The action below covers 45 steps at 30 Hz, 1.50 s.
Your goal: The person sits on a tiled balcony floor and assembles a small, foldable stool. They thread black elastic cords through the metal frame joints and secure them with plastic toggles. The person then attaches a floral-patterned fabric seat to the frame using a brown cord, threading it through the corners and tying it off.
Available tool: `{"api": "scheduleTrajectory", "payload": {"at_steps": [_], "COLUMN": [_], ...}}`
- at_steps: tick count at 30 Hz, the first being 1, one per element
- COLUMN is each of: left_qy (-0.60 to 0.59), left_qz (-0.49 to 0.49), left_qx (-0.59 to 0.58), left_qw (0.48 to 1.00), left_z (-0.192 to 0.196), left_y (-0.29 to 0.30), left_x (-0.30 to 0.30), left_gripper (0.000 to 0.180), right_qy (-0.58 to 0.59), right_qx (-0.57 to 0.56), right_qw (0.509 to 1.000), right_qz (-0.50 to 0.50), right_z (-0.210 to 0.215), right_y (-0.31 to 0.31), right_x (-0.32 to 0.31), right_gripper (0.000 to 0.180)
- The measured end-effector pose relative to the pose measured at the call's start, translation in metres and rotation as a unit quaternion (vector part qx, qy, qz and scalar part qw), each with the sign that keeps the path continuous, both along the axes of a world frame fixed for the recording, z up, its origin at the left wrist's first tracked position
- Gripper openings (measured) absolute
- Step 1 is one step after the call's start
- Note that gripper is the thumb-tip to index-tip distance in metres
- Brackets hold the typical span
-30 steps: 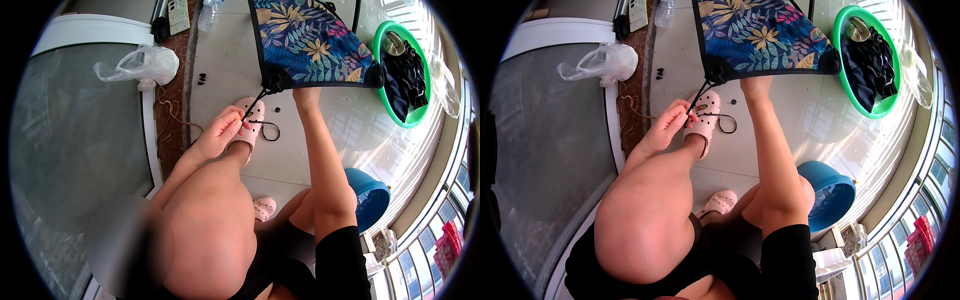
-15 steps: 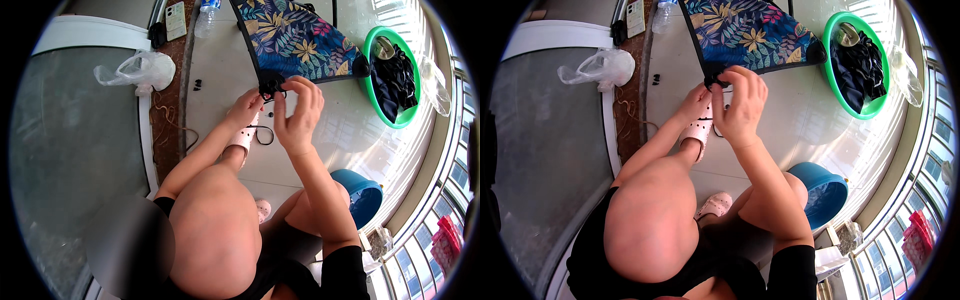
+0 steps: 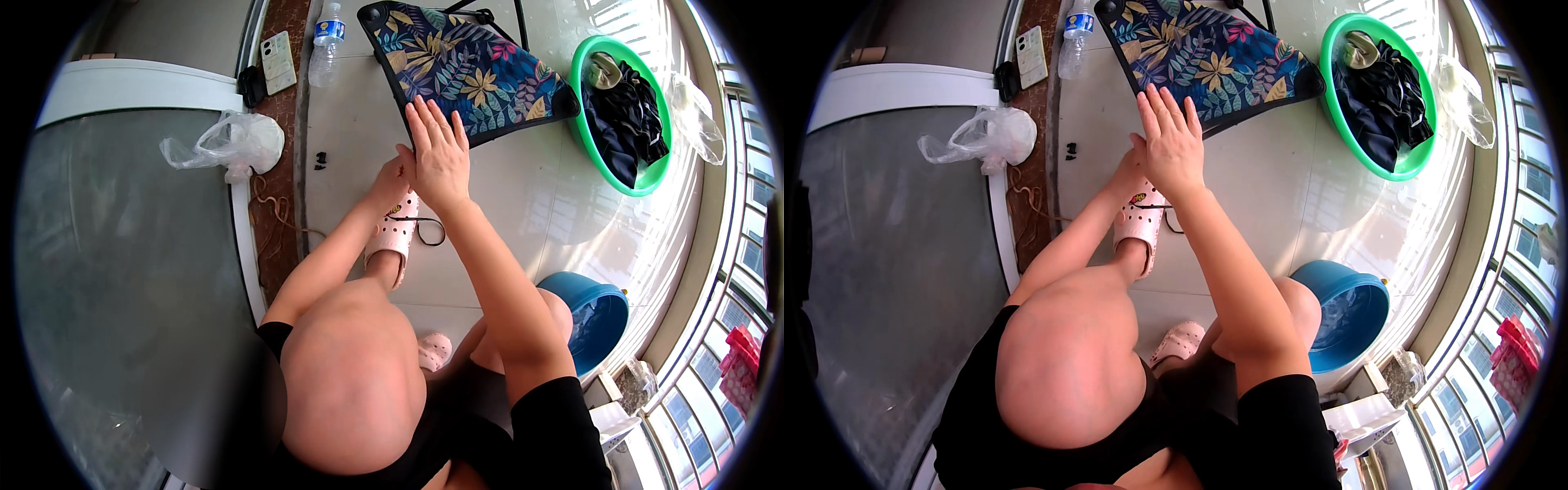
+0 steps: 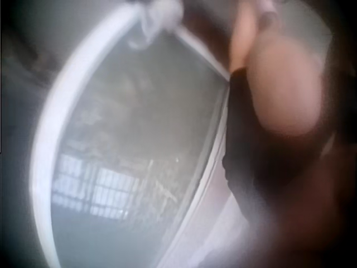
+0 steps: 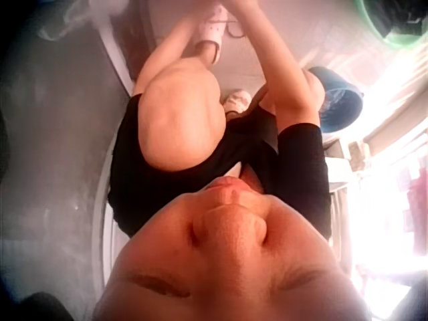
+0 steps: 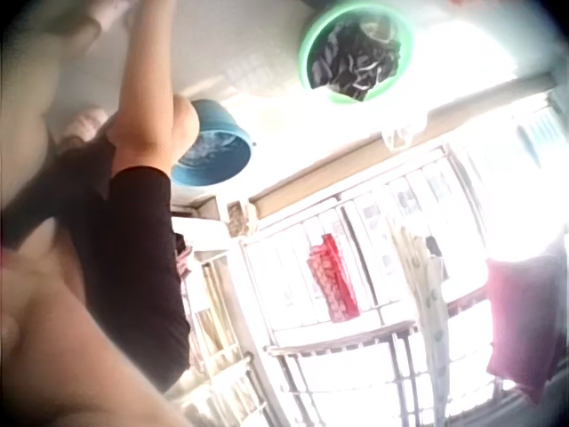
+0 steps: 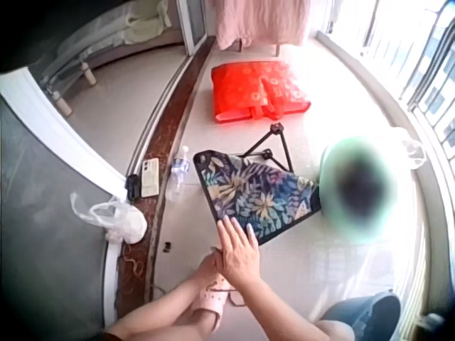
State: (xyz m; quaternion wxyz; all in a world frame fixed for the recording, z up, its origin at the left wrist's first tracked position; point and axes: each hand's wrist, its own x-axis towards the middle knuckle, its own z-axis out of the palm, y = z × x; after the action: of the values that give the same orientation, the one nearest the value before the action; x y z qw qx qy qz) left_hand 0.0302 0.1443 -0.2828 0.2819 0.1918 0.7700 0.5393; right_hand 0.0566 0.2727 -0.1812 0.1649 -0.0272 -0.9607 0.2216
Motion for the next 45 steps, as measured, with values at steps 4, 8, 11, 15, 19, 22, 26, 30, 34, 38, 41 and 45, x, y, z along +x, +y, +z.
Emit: {"api": "scheduleTrajectory", "payload": {"at_steps": [4,8,11,15,19,22,26,30,34,38,41,45], "left_qy": [-0.204,-0.207,-0.179,-0.082,0.072,-0.001,-0.028,0.018,0.028,-0.05,0.028,0.044], "left_qz": [0.029,0.044,0.017,0.006,-0.012,-0.016,-0.099,-0.22,-0.257,-0.178,-0.236,-0.279], "left_qx": [0.074,0.054,0.015,0.021,0.029,0.091,0.128,0.129,0.179,0.211,0.203,0.172], "left_qw": [0.976,0.976,0.984,0.996,0.997,0.996,0.986,0.967,0.949,0.96,0.95,0.944], "left_z": [-0.001,0.008,0.016,0.02,0.061,0.108,0.165,0.208,0.246,0.294,0.323,0.357], "left_y": [-0.008,-0.007,0.0,-0.016,-0.047,-0.07,-0.051,-0.02,-0.015,-0.001,0.022,0.053], "left_x": [0.001,0.002,-0.001,0.023,0.04,0.037,0.021,0.009,-0.001,-0.003,-0.013,0.001], "left_gripper": [0.023,0.02,0.018,0.018,0.013,0.012,0.012,0.012,0.016,0.023,0.022,0.029], "right_qy": [0.086,-0.008,-0.156,-0.163,-0.16,-0.197,-0.144,-0.127,-0.073,0.006,0.027,0.04], "right_qx": [-0.105,-0.245,-0.386,-0.587,-0.584,-0.363,-0.165,-0.173,-0.17,-0.187,-0.194,-0.257], "right_qw": [0.988,0.947,0.852,0.768,0.762,0.884,0.963,0.956,0.965,0.969,0.965,0.945], "right_qz": [-0.072,-0.208,-0.319,-0.197,-0.23,-0.219,-0.155,-0.201,-0.184,-0.162,-0.172,-0.197], "right_z": [0.02,0.015,-0.024,-0.036,-0.006,0.027,0.037,0.042,0.073,0.124,0.164,0.181], "right_y": [0.019,0.03,0.031,0.013,0.007,0.002,0.003,0.004,0.014,0.027,0.032,0.049], "right_x": [0.037,0.044,0.051,0.052,0.062,0.065,0.073,0.073,0.086,0.099,0.107,0.12], "right_gripper": [0.044,0.026,0.031,0.032,0.023,0.026,0.048,0.068,0.08,0.084,0.071,0.042]}}
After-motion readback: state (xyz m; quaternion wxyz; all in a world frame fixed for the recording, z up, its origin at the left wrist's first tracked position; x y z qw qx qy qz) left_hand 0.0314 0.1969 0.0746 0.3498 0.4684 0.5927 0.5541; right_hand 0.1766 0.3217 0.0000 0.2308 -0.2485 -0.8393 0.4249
